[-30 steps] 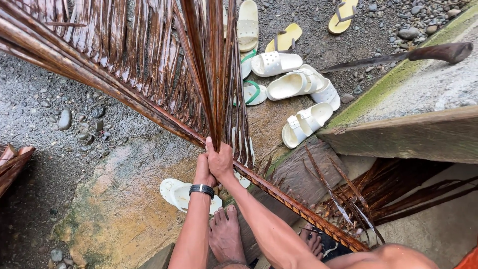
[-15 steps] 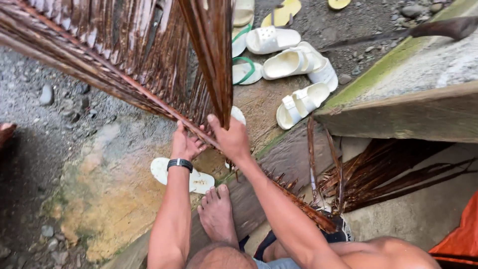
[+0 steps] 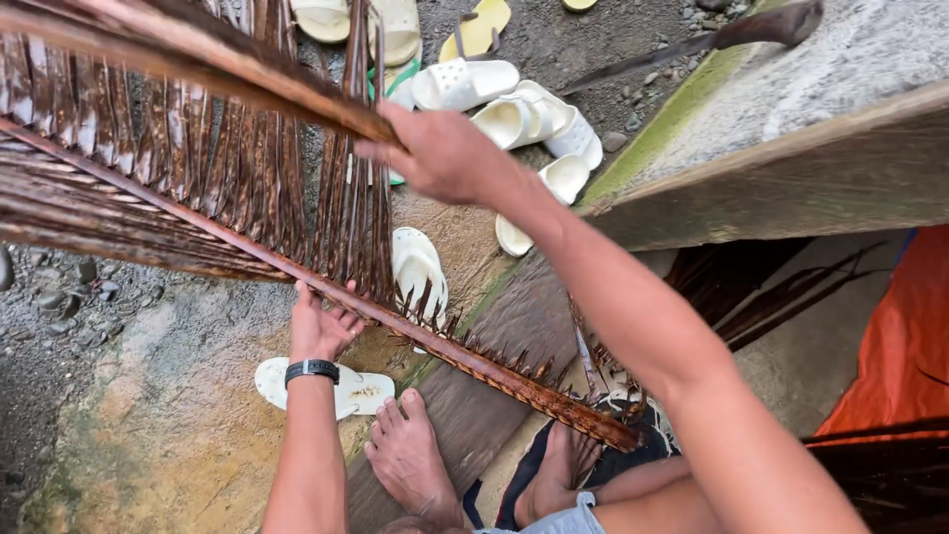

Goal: The person sits on a low wooden platform and strips the leaflets from a palm frond by hand. They pull the leaflets off the central rachis and place them into a pile, repeating the process for multiple fronds.

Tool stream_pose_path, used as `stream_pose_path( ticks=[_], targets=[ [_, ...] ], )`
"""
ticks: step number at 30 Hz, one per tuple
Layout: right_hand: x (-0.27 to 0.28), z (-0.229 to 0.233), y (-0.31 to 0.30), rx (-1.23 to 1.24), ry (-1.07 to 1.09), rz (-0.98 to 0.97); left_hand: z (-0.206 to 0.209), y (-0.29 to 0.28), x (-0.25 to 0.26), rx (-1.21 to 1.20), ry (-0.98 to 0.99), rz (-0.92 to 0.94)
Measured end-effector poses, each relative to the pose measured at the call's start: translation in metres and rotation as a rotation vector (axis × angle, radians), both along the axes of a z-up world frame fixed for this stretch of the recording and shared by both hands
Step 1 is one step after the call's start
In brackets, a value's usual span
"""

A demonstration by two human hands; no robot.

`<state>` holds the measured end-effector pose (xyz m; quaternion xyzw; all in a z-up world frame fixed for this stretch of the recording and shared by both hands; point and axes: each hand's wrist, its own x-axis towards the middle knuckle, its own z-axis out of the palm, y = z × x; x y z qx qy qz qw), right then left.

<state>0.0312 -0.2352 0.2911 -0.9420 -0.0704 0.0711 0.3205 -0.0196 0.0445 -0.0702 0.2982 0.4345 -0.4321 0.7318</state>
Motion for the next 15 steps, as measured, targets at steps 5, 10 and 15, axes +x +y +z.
stream_pose_path(
  ticks=[5,10,15],
  targets=[
    [0.053,-0.012,-0.133,0.476,-0.131,-0.596,0.116,-0.02,0.001,0.143,-0.083,-0.111],
    [0.034,-0.013,-0.18,1.091,-0.314,-1.372,0.126,-0.024,0.002,0.188,-0.035,-0.11],
    [0.018,-0.012,-0.157,0.803,-0.049,-1.382,0.104,-0.022,0.003,0.164,-0.061,-0.123]
  ],
)
